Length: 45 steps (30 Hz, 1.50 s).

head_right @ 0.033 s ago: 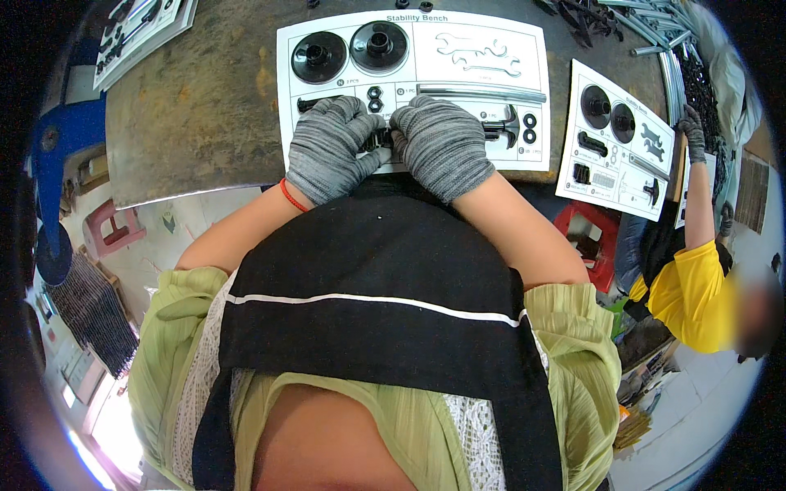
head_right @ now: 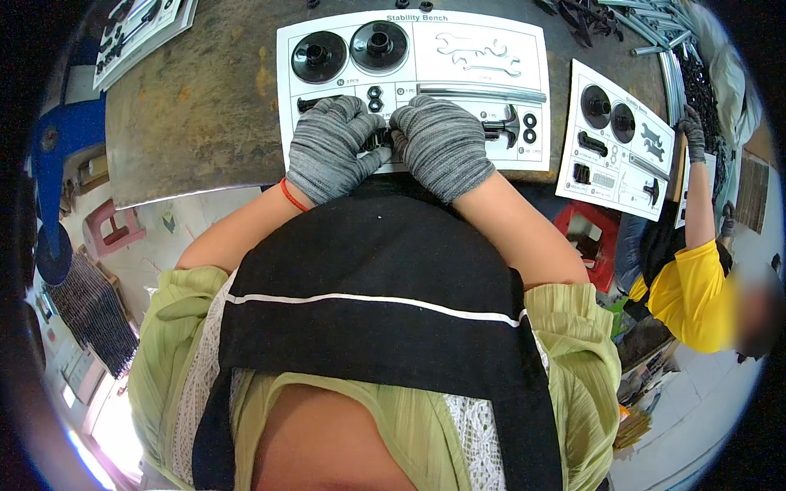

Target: The person assembles a tool kit by placing various hardware items into designated slots on a cardboard backing. They pick up bolts, nuts, washers, and a wrench from a table and arrange them on the board, then stack the completed kits.

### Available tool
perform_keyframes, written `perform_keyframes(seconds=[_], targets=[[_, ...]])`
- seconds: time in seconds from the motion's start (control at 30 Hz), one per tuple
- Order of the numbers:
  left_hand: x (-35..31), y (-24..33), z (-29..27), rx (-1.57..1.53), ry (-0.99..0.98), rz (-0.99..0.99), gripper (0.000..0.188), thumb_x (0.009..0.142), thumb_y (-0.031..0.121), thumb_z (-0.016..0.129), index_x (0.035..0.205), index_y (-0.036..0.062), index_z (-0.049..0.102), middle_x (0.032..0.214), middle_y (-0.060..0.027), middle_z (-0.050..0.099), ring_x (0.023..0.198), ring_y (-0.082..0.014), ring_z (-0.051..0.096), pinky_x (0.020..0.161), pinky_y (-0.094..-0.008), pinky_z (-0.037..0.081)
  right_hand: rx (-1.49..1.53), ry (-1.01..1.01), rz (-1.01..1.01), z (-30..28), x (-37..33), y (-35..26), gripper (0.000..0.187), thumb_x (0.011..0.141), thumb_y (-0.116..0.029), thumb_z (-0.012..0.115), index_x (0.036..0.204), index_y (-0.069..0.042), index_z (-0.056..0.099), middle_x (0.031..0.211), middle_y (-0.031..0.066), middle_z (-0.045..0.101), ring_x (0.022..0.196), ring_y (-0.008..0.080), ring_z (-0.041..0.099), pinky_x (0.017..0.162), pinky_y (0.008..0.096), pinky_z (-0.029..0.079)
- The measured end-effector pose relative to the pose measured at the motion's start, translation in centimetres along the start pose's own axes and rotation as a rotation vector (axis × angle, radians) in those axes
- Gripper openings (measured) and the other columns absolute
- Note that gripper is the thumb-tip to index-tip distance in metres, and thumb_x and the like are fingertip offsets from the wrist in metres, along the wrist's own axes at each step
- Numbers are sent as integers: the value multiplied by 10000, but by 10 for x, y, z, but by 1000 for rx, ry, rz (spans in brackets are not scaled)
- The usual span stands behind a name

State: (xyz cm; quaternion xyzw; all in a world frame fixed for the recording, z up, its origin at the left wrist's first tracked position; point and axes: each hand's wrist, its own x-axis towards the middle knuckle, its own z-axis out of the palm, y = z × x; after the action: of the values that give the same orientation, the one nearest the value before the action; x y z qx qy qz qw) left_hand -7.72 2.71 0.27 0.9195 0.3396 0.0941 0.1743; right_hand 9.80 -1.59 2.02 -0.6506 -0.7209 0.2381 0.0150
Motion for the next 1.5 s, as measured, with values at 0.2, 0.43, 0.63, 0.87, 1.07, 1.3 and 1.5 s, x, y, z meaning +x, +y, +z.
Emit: perform_keyframes(seconds=[0.2, 0.43, 0.63, 0.87, 1.07, 1.3, 1.5], targets=[[-2, 0, -4, -4, -37, -39, 424, 724, 363, 722, 1031, 79, 647, 942, -97, 589, 913, -265, 556, 815, -385, 445, 19, -7, -34, 2, 2, 2, 216, 863, -286, 589, 990, -131, 670, 867, 91, 606, 842, 248, 615, 755, 385, 502], [-35, -21, -38, -368, 164, -244, 428, 706, 200, 779, 1077, 60, 616, 956, -74, 591, 866, -183, 565, 761, -314, 468, 221, 377, -19, -1, -11, 35, 285, 859, -269, 603, 1074, -85, 638, 1008, 132, 628, 924, 302, 605, 835, 392, 490], [-96, -44, -64, -500, -386, -944, 300, 867, 285, 657, 723, 21, 646, 612, -40, 599, 584, -88, 529, 591, -246, 443, 80, 624, 351, 1, -36, 111, 471, 841, -252, 629, 1247, -46, 510, 1175, 199, 563, 1070, 361, 545, 946, 423, 429], [-114, -40, -22, -767, -321, -964, 492, 894, 426, 554, 696, -13, 651, 594, -93, 611, 552, -187, 538, 603, -340, 450, 1052, 747, 514, 16, -30, 103, 491, 893, -63, 566, 1348, -47, 382, 1126, 99, 558, 866, 116, 559, 733, 235, 487], [-113, -31, -32, -906, -184, -1021, 397, 889, 327, 609, 663, 1, 639, 573, -56, 592, 519, -138, 495, 554, -304, 434, 1091, 850, 458, 26, -18, 128, 458, 893, -36, 558, 1328, -38, 415, 1263, 160, 516, 1113, 211, 514, 895, 292, 439], [-124, -36, -5, -1171, -50, -1129, 270, 868, 263, 630, 727, 36, 669, 593, -15, 588, 508, -92, 477, 501, -240, 400, 1186, 781, 513, 13, -17, 130, 383, 877, -85, 585, 1247, -25, 510, 1199, 116, 566, 1076, 190, 534, 924, 302, 424], [-166, -57, -22, -1153, 206, -1189, 161, 886, 139, 545, 912, 25, 657, 717, 4, 604, 602, -70, 470, 571, -223, 405, 1271, 612, 413, 10, -5, 71, 400, 878, -76, 572, 1261, -4, 484, 1227, 119, 540, 1112, 205, 515, 950, 313, 418]])
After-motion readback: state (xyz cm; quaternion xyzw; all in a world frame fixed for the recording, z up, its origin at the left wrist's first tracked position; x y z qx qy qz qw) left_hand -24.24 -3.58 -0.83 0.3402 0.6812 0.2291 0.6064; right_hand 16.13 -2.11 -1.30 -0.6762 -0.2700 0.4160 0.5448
